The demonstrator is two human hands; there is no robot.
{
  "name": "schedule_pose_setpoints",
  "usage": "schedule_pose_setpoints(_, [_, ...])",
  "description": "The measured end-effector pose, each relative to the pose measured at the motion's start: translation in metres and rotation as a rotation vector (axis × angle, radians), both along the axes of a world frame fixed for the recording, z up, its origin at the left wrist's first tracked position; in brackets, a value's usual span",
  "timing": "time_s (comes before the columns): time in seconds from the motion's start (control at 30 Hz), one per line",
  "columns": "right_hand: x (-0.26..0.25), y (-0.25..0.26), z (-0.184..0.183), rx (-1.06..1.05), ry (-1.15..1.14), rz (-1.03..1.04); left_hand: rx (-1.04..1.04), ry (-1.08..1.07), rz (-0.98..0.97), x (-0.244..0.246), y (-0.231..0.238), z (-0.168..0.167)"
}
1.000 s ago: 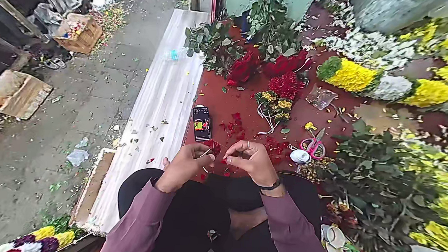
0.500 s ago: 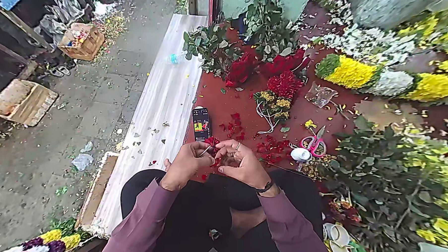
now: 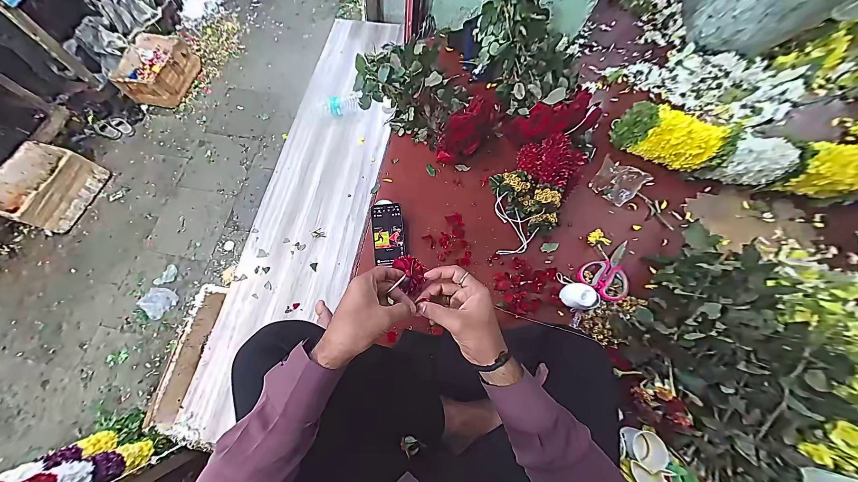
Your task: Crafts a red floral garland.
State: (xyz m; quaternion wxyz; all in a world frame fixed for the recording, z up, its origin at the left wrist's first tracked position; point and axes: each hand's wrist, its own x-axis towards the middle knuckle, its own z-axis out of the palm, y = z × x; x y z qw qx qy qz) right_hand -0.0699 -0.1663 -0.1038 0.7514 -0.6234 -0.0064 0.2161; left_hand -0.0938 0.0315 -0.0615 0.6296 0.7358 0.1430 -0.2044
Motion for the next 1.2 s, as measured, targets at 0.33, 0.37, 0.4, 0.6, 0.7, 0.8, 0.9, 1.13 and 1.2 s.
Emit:
schedule_pose_setpoints(0.33, [0.003,-0.003,0.001,-0.048,0.083,-0.126,0.095,-0.038,-0.087,-0.001,-0.002,-0.007])
schedule_pose_setpoints(0.37, [0.003,-0.003,0.000,-0.068,0.084,-0.118,0.103,-0.050,-0.097,-0.001,-0.002,-0.007])
schedule_pose_setpoints(0.4, [0.004,-0.003,0.000,-0.091,0.086,-0.106,0.112,-0.062,-0.106,-0.001,-0.002,-0.008])
schedule_pose_setpoints(0.6, [0.004,-0.005,-0.001,-0.177,0.120,0.004,0.159,-0.100,-0.158,-0.001,0.000,-0.009])
schedule_pose_setpoints(0.7, [0.007,-0.008,-0.006,-0.216,0.151,0.097,0.203,-0.094,-0.149,-0.001,0.000,-0.010])
schedule_pose_setpoints(0.8, [0.016,-0.020,-0.004,-0.221,0.068,0.144,0.265,-0.036,-0.155,0.004,0.004,-0.005])
schedule_pose_setpoints(0.9, [0.025,-0.028,-0.007,-0.322,-0.129,0.310,0.330,0.052,-0.224,0.016,0.014,0.012])
schedule_pose_setpoints(1.13, [0.026,-0.035,-0.010,-0.154,-0.175,0.437,0.474,0.189,-0.337,0.040,0.026,0.045])
schedule_pose_setpoints(1.2, [0.029,-0.043,0.000,-0.091,-0.262,0.506,0.553,0.187,-0.348,0.044,0.022,0.051])
